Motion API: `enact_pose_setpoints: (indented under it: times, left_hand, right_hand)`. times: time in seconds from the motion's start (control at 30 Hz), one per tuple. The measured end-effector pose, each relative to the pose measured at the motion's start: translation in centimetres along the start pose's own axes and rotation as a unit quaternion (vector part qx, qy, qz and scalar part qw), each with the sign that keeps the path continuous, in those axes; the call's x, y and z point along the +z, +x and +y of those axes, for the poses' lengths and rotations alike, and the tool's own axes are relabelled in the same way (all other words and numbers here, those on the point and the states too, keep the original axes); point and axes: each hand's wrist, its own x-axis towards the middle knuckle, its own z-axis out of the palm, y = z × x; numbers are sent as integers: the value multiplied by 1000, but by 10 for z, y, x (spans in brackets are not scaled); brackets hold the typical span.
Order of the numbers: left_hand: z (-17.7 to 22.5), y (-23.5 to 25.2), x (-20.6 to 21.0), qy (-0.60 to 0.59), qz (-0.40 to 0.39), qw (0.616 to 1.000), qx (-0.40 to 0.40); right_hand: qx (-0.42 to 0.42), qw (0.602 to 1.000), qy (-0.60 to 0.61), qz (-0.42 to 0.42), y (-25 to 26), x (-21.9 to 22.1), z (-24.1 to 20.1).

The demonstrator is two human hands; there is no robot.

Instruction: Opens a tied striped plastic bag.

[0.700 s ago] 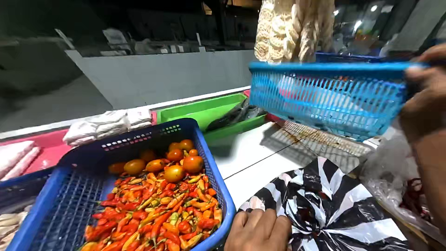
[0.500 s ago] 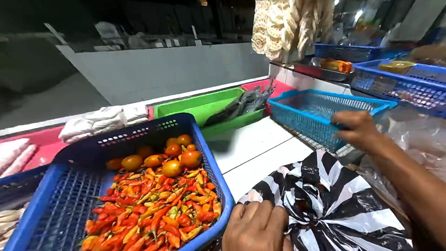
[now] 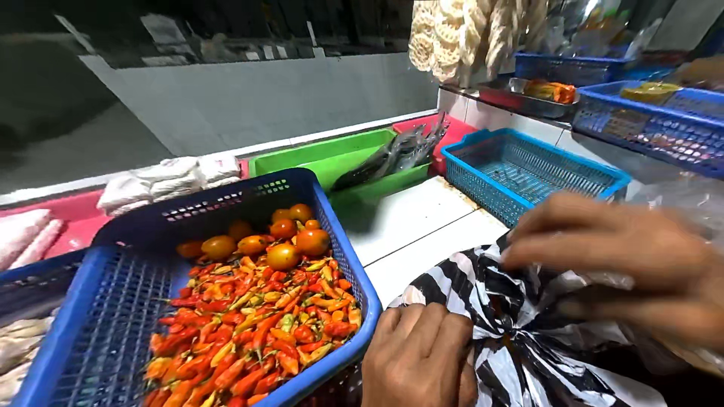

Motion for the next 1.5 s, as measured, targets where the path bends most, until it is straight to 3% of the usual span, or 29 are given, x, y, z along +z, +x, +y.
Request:
enact_pose_setpoints:
  times: [0.07,0.13,0.3,0.43,0.6,0.7,1.0,1.27,1.5]
  left_hand:
    - [2,0,-2,-11,13,1000,-1]
    - [4,0,-2,-12,14,1000,1]
    - [4,-1,0,12,-35,999,10]
    - [6,1,-2,13,-36,999,-2]
    - [9,1,-9,-62,-52,996,-22]
    - [18,3,-13,-102,-82,991,-20]
    - [33,1,10,53,-55,997,-12]
    - [32,1,10,18,-20,999,-24]
    - [34,1,-7,-129,-97,986,-39]
  right_hand:
    - [-53,996,-69,-18,-8,27,-10]
    - [-78,995,-59,24,-18,42,-1]
    - [-8,989,71,131,-28,21,16]
    - [23,986,78,144,-26,9,8]
    - [41,952,233,194,-21,22,4]
    - [18,958,209,195,-21,24,-9]
    - [-43,975,79,201,-30,18,-14]
    - [-73,975,73,198,-31,8,-11]
    - [-35,963,136,230,-29,15,-10]
